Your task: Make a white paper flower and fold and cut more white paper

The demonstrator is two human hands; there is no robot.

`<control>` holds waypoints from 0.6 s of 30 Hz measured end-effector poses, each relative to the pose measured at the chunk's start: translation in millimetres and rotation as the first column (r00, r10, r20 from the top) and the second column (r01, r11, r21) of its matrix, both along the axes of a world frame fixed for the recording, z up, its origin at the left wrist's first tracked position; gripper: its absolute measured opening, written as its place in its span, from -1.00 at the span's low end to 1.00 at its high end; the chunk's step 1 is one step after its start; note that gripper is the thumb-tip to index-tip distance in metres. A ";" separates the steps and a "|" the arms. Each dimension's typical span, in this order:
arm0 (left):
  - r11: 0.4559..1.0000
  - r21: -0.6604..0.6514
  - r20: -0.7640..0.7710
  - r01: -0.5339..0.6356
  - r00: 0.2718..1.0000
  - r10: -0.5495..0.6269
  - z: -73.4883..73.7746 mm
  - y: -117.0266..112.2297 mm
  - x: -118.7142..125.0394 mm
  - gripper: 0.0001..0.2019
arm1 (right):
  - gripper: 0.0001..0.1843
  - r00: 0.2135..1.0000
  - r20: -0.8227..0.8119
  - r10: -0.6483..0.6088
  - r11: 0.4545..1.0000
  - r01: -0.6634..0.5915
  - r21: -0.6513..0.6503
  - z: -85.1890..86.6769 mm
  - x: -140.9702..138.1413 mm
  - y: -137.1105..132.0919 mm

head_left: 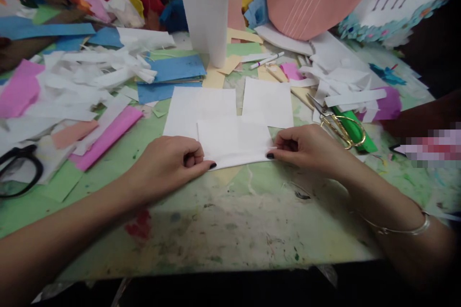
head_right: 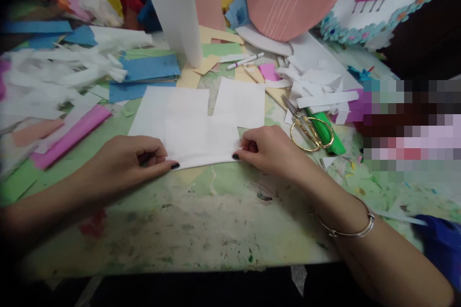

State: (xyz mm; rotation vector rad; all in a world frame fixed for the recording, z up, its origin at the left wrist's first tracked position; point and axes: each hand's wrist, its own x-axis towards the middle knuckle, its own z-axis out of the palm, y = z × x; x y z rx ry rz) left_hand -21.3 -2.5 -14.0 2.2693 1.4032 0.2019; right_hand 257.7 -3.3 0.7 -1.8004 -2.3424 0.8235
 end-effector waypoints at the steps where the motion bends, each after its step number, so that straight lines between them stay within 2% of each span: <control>1: 1.000 -0.001 -0.007 -0.003 1.000 0.003 0.2 0.0 0.0 -0.68 | -0.77 1.000 0.007 -0.003 1.000 0.003 0.005 0.3 -0.6 0.0; 6: 0.999 0.053 -0.023 0.005 1.000 -0.004 -0.6 -3.2 -1.6 -0.70 | -0.78 0.997 0.063 -0.034 0.999 0.032 0.022 1.3 -2.9 -0.4; 10: 0.967 0.234 0.033 0.106 0.993 -0.116 -5.5 -8.0 -3.7 -0.74 | -0.78 0.997 0.061 -0.046 0.997 0.042 0.063 -0.5 -2.5 -1.4; 13: 0.893 0.385 0.094 0.234 0.952 -0.291 -10.9 -10.5 -4.3 -0.83 | -0.84 0.999 0.029 -0.015 0.990 0.010 0.142 -3.7 -3.0 -5.0; 15: 0.824 0.454 0.077 0.338 0.907 -0.415 -14.1 -11.2 -3.5 -0.86 | -0.94 0.999 0.000 0.051 0.973 -0.050 0.226 -6.8 -4.5 -9.4; 16: 0.787 0.478 0.047 0.389 0.884 -0.465 -15.4 -11.3 -2.7 -0.81 | -0.93 0.994 -0.018 0.104 0.956 -0.095 0.278 -8.5 -5.7 -12.2; 18: 0.728 0.511 -0.035 0.456 0.858 -0.513 -17.4 -11.1 -0.8 -0.68 | -0.77 0.972 -0.040 0.234 0.899 -0.200 0.389 -11.4 -8.9 -18.3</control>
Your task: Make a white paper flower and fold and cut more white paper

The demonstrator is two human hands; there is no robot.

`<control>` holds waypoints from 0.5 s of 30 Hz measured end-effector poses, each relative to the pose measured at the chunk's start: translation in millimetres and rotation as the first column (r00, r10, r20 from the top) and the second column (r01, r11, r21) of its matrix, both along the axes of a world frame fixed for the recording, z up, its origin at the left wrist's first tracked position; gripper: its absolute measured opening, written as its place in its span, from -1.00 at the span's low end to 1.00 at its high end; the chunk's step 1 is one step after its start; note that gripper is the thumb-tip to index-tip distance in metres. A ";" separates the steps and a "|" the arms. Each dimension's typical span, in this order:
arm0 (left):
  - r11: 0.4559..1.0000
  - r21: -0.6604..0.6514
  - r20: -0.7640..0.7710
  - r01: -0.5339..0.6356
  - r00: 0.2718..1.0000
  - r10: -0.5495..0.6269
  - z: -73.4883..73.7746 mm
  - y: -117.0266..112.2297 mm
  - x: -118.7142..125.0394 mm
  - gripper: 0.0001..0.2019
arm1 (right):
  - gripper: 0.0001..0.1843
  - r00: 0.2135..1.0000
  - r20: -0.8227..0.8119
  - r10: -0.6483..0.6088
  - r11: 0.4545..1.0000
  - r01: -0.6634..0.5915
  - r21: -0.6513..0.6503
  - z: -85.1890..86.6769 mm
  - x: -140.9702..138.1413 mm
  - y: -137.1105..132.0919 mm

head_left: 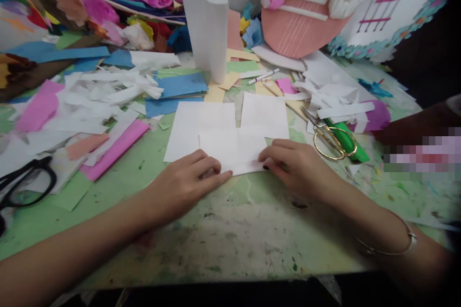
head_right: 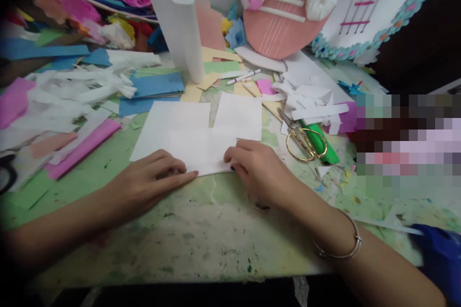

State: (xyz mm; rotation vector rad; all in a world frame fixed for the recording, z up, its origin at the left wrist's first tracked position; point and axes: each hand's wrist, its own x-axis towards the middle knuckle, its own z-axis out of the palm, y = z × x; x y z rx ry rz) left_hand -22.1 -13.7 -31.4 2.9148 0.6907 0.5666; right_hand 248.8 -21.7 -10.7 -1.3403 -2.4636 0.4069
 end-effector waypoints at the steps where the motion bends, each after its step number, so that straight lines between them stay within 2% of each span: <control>1: 1.000 0.031 -0.023 0.004 1.000 -0.003 -0.7 0.2 1.0 -0.64 | -0.71 0.998 -0.001 0.063 0.997 -0.063 0.048 -0.8 -1.9 -3.1; 4: 0.999 0.053 -0.072 -0.013 0.997 0.017 -1.8 1.0 3.2 -0.59 | -0.68 0.974 0.102 0.202 0.974 -0.211 0.084 0.4 -7.9 -11.0; 7: 0.999 0.039 -0.090 0.001 0.996 0.002 -1.3 1.5 4.0 -0.59 | -0.73 0.943 0.215 0.252 0.960 -0.272 0.066 4.6 -11.5 -15.6; 11: 0.999 0.046 -0.093 0.005 0.996 -0.001 0.9 -0.9 3.2 -0.62 | -0.73 0.941 0.279 0.191 0.972 -0.221 0.080 6.2 -9.6 -16.8; 15: 0.999 0.044 -0.050 -0.020 0.998 0.022 3.8 -5.1 2.0 -0.68 | -0.68 0.955 0.285 0.081 0.997 -0.082 -0.012 8.1 -4.0 -14.9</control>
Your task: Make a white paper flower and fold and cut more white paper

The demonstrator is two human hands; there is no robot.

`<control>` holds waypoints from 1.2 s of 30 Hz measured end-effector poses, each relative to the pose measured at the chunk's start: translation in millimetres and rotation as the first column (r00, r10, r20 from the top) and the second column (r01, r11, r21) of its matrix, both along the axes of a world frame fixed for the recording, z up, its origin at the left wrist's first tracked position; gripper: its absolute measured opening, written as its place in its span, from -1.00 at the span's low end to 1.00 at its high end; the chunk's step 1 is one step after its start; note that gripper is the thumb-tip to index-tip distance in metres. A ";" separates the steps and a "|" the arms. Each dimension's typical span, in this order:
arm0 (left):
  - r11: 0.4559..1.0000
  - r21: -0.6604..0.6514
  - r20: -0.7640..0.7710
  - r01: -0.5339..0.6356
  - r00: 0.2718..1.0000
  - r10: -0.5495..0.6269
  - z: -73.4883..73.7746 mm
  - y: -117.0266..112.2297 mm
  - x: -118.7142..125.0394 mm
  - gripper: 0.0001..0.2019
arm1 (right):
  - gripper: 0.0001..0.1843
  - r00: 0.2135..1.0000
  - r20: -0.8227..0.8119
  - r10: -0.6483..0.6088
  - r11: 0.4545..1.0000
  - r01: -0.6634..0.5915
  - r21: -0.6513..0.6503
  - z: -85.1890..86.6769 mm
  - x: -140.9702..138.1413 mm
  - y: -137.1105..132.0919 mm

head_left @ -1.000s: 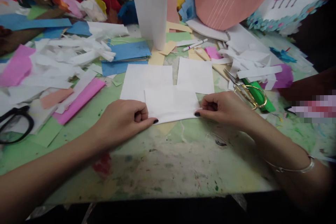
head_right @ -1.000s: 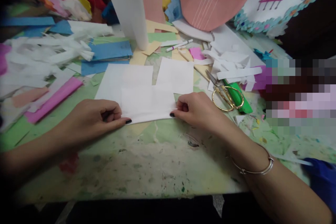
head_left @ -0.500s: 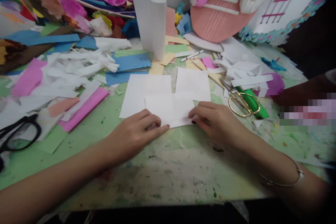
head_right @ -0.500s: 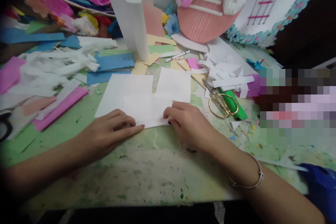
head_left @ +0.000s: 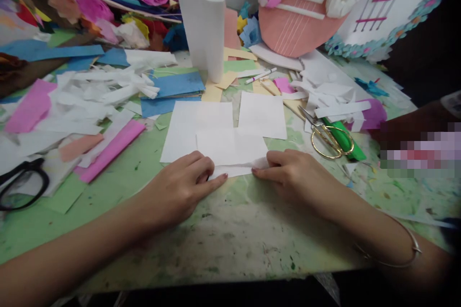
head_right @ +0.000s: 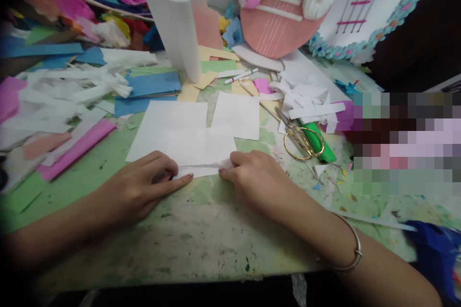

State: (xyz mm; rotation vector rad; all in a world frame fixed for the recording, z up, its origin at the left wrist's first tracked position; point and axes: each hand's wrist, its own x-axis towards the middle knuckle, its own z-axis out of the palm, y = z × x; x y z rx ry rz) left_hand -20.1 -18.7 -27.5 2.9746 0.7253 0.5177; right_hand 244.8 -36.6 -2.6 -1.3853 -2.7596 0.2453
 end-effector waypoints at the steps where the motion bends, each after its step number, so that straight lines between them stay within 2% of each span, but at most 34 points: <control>1: 1.000 -0.001 0.011 0.000 1.000 0.000 1.0 -0.8 -0.1 -0.70 | -0.65 0.999 0.006 -0.033 0.999 0.033 -0.025 1.8 1.4 0.5; 5: 1.000 0.015 0.067 0.003 0.998 -0.004 4.9 -3.3 -0.5 -0.76 | -0.59 0.989 0.098 -0.110 0.986 0.122 -0.116 12.9 4.9 1.7; 9: 1.000 -0.010 0.093 -0.026 0.995 0.027 7.2 -5.1 -4.0 -0.78 | -0.58 0.954 0.227 -0.195 0.962 0.231 -0.144 21.4 4.7 2.3; 18: 0.999 -0.004 0.071 -0.039 0.997 0.039 9.6 -10.2 -10.2 -0.82 | -0.56 0.918 0.298 -0.263 0.932 0.322 -0.169 23.5 12.6 6.2; 24: 0.998 -0.045 0.119 -0.048 0.992 0.053 11.3 -9.3 -11.9 -0.85 | -0.62 0.952 0.194 -0.237 0.947 0.271 -0.171 23.5 17.3 8.7; 27: 0.996 -0.067 0.173 -0.058 0.983 0.069 8.3 -4.4 -10.2 -0.89 | -0.68 0.969 0.003 -0.246 0.969 0.246 -0.029 18.3 16.1 9.3; 29: 0.996 -0.054 0.185 -0.066 0.980 0.074 4.9 -0.9 -8.5 -0.87 | -0.70 0.968 -0.188 -0.168 0.975 0.191 0.111 12.1 11.5 8.8; 31: 0.998 -0.026 0.175 -0.054 0.983 0.058 1.8 1.6 -6.8 -0.84 | -0.71 0.949 -0.313 0.025 0.977 0.043 0.209 3.9 3.5 7.3; 33: 0.999 0.015 0.151 -0.032 0.988 0.029 0.2 2.8 -5.7 -0.82 | -0.71 0.940 -0.295 0.171 0.962 -0.094 0.257 -5.6 -6.7 5.2; 36: 0.996 0.085 0.122 -0.009 0.992 -0.001 1.0 2.7 -4.6 -0.82 | -0.74 0.947 -0.231 0.224 0.948 -0.156 0.278 -18.0 -20.0 3.0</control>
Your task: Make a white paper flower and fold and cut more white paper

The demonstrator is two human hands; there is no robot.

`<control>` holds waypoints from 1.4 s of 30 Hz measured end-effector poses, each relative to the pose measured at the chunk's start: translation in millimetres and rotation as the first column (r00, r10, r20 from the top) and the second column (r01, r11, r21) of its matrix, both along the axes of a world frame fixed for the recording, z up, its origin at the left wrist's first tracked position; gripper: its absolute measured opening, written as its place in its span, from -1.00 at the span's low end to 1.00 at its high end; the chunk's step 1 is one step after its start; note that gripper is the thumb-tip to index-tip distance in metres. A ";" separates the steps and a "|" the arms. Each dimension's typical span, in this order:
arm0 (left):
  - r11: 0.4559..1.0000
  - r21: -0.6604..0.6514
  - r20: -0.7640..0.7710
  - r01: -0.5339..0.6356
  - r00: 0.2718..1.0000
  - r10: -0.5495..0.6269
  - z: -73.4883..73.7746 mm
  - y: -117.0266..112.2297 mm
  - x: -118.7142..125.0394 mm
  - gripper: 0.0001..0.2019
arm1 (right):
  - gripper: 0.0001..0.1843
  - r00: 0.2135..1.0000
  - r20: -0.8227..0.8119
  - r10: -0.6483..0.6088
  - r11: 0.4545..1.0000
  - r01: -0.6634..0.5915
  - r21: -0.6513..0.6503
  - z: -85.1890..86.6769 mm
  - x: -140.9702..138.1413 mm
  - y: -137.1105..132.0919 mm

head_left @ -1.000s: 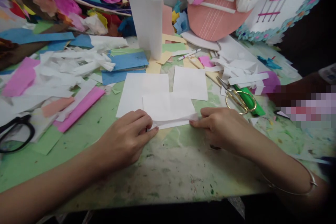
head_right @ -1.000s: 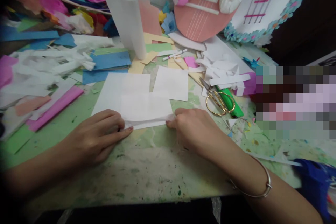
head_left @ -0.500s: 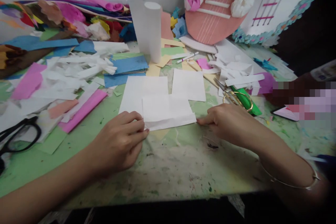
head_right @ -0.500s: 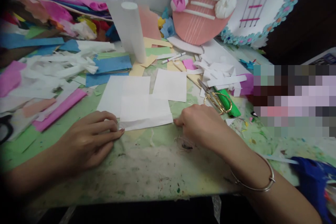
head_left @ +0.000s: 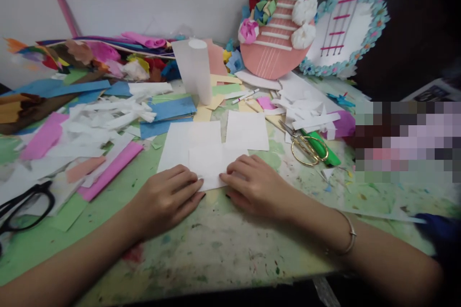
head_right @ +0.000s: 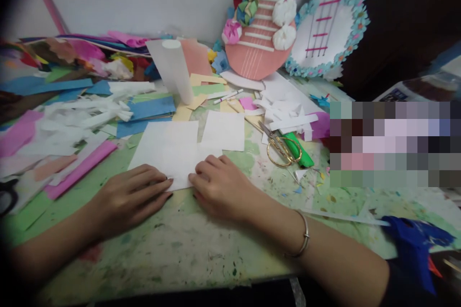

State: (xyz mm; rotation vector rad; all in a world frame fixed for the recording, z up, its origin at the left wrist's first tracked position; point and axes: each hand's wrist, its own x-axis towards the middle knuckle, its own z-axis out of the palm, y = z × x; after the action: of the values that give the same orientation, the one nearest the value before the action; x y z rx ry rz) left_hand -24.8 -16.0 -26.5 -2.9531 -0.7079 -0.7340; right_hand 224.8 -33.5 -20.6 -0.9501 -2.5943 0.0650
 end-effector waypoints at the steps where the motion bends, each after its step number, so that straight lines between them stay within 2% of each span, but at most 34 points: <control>1: 1.000 0.011 -0.009 0.004 1.000 -0.004 0.7 -0.2 0.4 -0.81 | -0.76 1.000 0.017 0.010 1.000 -0.011 0.028 -2.9 -3.0 -0.2; 6: 1.000 0.008 0.012 -0.003 1.000 0.003 -0.1 -0.8 3.9 -0.85 | -0.75 0.992 0.127 0.005 0.973 -0.034 0.227 -9.7 -9.3 2.2; 9: 0.997 -0.053 0.108 -0.049 0.993 0.055 -2.7 -0.7 2.2 -0.84 | -0.73 0.995 0.102 -0.015 0.963 -0.013 0.268 -9.3 -10.1 6.1; 10: 0.993 -0.094 0.155 -0.076 0.984 0.090 -2.5 0.3 0.4 -0.82 | -0.72 0.999 0.046 -0.013 0.968 0.001 0.252 -7.5 -9.6 8.1; 12: 0.968 -0.212 0.245 -0.137 0.951 0.188 0.7 5.9 -4.1 -0.78 | -0.73 0.983 -0.181 -0.040 0.987 0.068 0.147 0.0 -6.0 14.4; 13: 0.942 -0.298 0.282 -0.154 0.929 0.241 3.8 10.9 -5.7 -0.76 | -0.76 0.937 -0.337 -0.093 0.992 0.115 0.047 5.3 -2.7 18.8; 14: 0.904 -0.400 0.316 -0.150 0.903 0.290 7.8 17.7 -6.1 -0.75 | -0.78 0.851 -0.493 -0.182 0.983 0.155 -0.094 11.1 1.7 24.3; 15: 0.849 -0.516 0.343 -0.115 0.880 0.328 12.6 26.0 -4.9 -0.72 | -0.83 0.718 -0.619 -0.318 0.945 0.189 -0.266 16.5 7.1 30.8; 17: 0.684 -0.728 0.436 0.049 0.802 0.408 22.8 46.0 4.0 -0.58 | -0.86 0.407 -0.733 -0.545 0.828 0.125 -0.546 23.4 19.6 46.2; 19: 0.452 -0.860 0.466 0.236 0.725 0.507 31.6 67.6 21.2 -0.42 | -0.79 0.125 -0.722 -0.681 0.730 0.030 -0.683 22.0 31.9 62.2; 20: 0.327 -0.893 0.446 0.310 0.716 0.537 34.5 77.9 32.0 -0.38 | -0.77 0.028 -0.697 -0.716 0.698 0.021 -0.716 18.1 36.9 69.3; 21: 0.205 -0.911 0.409 0.357 0.725 0.554 36.2 87.6 43.5 -0.37 | -0.77 -0.023 -0.668 -0.743 0.668 0.024 -0.744 12.7 40.8 75.4; 22: 0.136 -0.912 0.390 0.386 0.720 0.574 36.5 96.5 54.8 -0.36 | -0.76 -0.054 -0.633 -0.772 0.633 0.027 -0.774 6.6 43.4 80.2; 23: 0.111 -0.908 0.387 0.404 0.706 0.594 35.5 104.7 65.5 -0.34 | -0.75 -0.084 -0.606 -0.791 0.605 0.041 -0.795 0.5 44.7 83.5; 25: 0.096 -0.921 0.349 0.378 0.687 0.637 29.8 118.9 82.9 -0.33 | -0.73 -0.089 -0.580 -0.810 0.576 0.066 -0.815 -9.3 44.4 86.4; 26: 0.113 -0.930 0.333 0.349 0.672 0.662 25.7 125.1 88.9 -0.34 | -0.70 -0.071 -0.566 -0.821 0.561 0.084 -0.824 -12.4 43.3 86.3; 29: 0.194 -0.956 0.291 0.221 0.620 0.729 11.7 140.6 96.5 -0.40 | -0.63 0.057 -0.521 -0.852 0.523 0.171 -0.835 -14.7 39.8 82.8; 31: 0.243 -0.954 0.298 0.174 0.600 0.743 3.6 148.0 96.0 -0.43 | -0.61 0.154 -0.514 -0.844 0.536 0.208 -0.818 -13.3 39.1 80.4; 34: 0.310 -0.942 0.321 0.132 0.630 0.707 -4.1 153.5 94.1 -0.39 | -0.68 0.247 -0.487 -0.838 0.539 0.237 -0.808 -12.1 41.2 79.6; 38: 0.423 -0.904 0.341 0.059 0.694 0.634 -8.4 153.0 96.0 -0.42 | -0.80 0.310 -0.414 -0.856 0.511 0.385 -0.769 -14.5 46.4 83.0; 42: 0.455 -0.890 0.351 0.038 0.694 0.628 -12.2 151.7 98.3 -0.51 | -0.79 0.313 -0.386 -0.868 0.494 0.464 -0.735 -16.3 50.2 86.2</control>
State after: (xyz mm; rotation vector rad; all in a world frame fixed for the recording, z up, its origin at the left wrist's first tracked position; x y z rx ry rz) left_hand 73.6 135.7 -38.7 -2.9468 -2.2495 -1.8811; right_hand 275.0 52.7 -36.9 -1.7393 -1.2026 0.7619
